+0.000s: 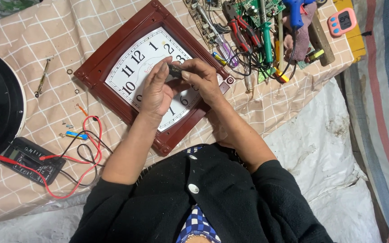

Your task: The person holds a small black electronic component, likely a clock movement, and manipulates it with their hands. They then use a screwdriver to adjust a screw on the component while working over a disassembled wall clock face.

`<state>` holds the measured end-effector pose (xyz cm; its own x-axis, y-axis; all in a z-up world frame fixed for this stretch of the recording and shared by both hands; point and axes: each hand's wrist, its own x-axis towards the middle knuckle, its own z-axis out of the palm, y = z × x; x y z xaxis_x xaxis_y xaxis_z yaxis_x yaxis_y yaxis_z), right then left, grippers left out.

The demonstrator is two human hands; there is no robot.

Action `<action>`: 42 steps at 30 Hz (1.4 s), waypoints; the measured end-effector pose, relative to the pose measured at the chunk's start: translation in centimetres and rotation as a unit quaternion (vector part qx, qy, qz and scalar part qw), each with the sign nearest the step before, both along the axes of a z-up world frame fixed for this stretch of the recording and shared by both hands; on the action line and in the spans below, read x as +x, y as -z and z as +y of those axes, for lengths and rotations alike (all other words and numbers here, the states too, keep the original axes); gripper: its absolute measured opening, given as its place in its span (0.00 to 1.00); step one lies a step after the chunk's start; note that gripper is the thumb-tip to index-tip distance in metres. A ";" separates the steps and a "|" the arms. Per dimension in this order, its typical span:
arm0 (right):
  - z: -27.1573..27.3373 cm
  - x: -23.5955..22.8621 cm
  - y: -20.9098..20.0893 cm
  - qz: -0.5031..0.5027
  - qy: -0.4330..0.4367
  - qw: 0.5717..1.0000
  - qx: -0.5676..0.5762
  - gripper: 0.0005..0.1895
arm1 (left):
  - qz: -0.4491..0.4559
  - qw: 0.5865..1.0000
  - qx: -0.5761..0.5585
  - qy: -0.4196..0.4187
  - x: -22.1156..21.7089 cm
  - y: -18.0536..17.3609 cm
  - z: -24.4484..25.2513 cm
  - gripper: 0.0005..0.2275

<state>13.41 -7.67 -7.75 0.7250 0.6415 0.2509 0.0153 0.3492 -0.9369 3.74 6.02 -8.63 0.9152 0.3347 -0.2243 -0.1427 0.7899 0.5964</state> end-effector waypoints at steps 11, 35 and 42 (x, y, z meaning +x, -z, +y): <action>0.1 -0.4 -0.5 0.030 -0.002 1.000 -0.001 0.18 | 0.010 1.000 -0.017 -0.005 -0.2 -0.3 -0.3 0.19; 0.3 -1.8 -3.1 -0.075 0.013 0.997 -0.011 0.16 | 0.025 0.996 0.034 -0.081 -0.1 -0.4 -0.8 0.15; 0.0 -1.1 -1.3 -0.164 0.008 0.986 -0.010 0.19 | 0.023 0.993 0.038 -0.112 -0.1 -0.8 -0.9 0.16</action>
